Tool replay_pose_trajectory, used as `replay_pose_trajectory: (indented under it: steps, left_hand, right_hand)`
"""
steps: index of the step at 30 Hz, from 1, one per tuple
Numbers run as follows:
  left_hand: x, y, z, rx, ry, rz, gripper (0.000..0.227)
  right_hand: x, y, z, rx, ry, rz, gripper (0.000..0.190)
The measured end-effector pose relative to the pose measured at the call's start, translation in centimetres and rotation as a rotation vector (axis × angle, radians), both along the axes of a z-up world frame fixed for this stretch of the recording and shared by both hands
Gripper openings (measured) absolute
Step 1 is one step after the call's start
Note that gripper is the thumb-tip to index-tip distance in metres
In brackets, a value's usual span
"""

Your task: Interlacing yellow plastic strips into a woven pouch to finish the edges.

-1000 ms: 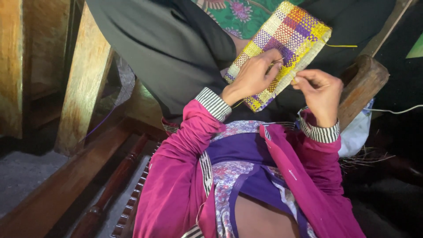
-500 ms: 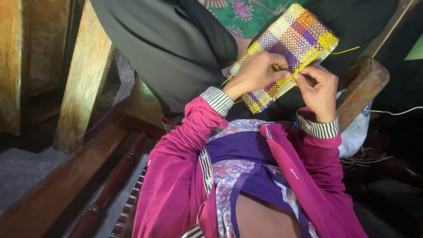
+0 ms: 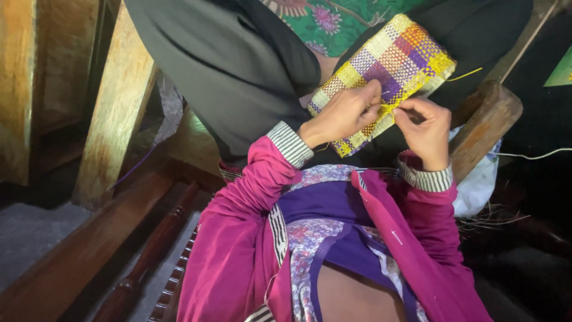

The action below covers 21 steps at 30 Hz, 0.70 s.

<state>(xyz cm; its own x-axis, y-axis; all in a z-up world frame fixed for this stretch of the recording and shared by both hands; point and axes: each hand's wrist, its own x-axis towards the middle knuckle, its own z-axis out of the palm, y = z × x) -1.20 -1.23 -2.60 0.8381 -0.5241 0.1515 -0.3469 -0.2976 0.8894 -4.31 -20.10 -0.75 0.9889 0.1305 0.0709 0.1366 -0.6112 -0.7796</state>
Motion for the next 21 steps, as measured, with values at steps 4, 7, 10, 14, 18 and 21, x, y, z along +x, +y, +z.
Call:
replay_pose_trajectory:
  steps: [4, 7, 10, 14, 18, 21]
  left_hand:
    - [-0.6, -0.3, -0.7, -0.179, 0.052, 0.116, 0.011]
    - [-0.7, -0.3, 0.1, -0.267, 0.133, 0.169, 0.011]
    - [-0.3, -0.5, 0.2, -0.273, 0.156, 0.185, 0.012]
    - [-0.2, -0.2, 0.1, -0.156, 0.137, 0.188, 0.009]
    - [-0.1, 0.3, 1.4, -0.015, 0.116, 0.207, 0.017]
    - [0.0, 0.7, 2.1, 0.217, -0.031, 0.251, 0.019]
  right_hand:
    - [-0.5, -0.3, 0.4, 0.149, 0.218, -0.064, 0.004]
    - [-0.4, 0.7, 1.5, 0.204, 0.273, -0.093, 0.005]
    - [-0.3, 1.3, 1.1, 0.184, 0.26, -0.15, 0.005]
    - [0.3, 2.4, 2.3, -0.144, 0.053, -0.15, 0.007]
    - [1.1, 4.6, 3.9, -0.242, -0.101, -0.082, 0.009]
    - [1.7, 6.0, 3.8, -0.308, -0.201, -0.05, 0.007]
